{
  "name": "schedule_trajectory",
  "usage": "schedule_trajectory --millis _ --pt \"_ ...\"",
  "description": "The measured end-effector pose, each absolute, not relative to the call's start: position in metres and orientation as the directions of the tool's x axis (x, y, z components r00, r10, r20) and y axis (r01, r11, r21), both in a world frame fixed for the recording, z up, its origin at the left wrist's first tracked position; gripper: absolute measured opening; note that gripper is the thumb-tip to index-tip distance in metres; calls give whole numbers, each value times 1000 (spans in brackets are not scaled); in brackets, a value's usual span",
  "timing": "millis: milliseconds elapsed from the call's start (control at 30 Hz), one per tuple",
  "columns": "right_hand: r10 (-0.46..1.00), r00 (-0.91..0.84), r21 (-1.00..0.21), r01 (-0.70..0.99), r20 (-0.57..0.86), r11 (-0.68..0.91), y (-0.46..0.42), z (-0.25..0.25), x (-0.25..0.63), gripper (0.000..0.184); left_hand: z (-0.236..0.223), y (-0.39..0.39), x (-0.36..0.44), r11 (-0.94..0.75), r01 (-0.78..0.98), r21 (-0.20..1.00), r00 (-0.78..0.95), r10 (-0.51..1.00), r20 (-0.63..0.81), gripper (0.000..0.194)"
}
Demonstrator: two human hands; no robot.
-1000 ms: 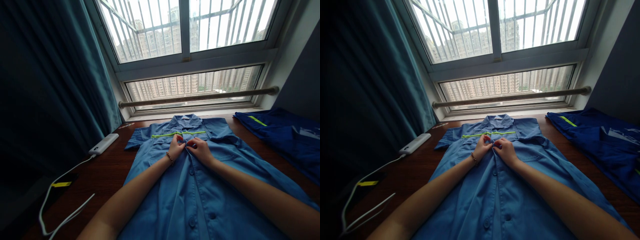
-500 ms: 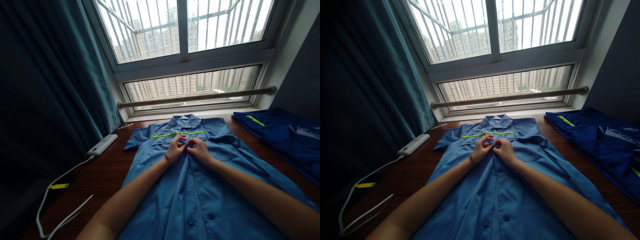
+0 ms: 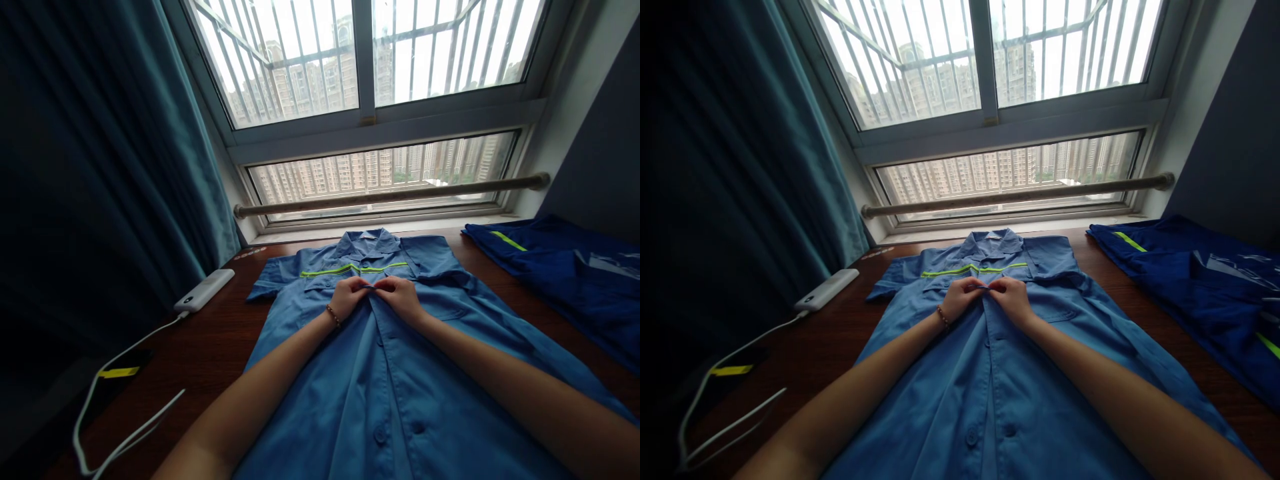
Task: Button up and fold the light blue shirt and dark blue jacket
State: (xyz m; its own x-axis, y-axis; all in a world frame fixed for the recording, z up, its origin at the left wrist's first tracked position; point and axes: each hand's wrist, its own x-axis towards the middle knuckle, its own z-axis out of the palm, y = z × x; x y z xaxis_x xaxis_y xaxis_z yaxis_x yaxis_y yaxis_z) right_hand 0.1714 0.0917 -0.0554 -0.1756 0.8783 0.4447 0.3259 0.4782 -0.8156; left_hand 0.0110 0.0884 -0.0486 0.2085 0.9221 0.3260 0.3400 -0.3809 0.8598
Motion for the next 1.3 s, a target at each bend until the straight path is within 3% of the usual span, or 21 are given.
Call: schedule_trajectory --millis 167,400,633,767,900,1033,1300 --pt "885 -180 -836 293 429 464 92 -53 171 12 -52 91 11 -275 184 944 172 954 245 18" --pt "923 -155 -881 280 352 382 95 -54 171 12 -52 89 16 -302 114 946 87 952 294 30" --pt "820 -244 -669 481 518 566 84 -56 164 22 -50 91 15 -183 0 983 34 983 183 28" --pt "866 -215 -705 508 451 494 87 -59 164 20 -50 90 17 -113 -94 989 -1 994 114 34" --pt "943 -119 -856 397 309 331 98 -60 169 15 -51 89 18 -128 -106 986 -28 992 126 50" --pt "969 -163 -968 140 186 209 107 -63 174 29 -53 90 16 -98 2 995 80 992 97 37" --pt "987 -148 -991 -127 63 44 105 -61 173 31 -55 92 15 -218 133 967 174 966 194 27"
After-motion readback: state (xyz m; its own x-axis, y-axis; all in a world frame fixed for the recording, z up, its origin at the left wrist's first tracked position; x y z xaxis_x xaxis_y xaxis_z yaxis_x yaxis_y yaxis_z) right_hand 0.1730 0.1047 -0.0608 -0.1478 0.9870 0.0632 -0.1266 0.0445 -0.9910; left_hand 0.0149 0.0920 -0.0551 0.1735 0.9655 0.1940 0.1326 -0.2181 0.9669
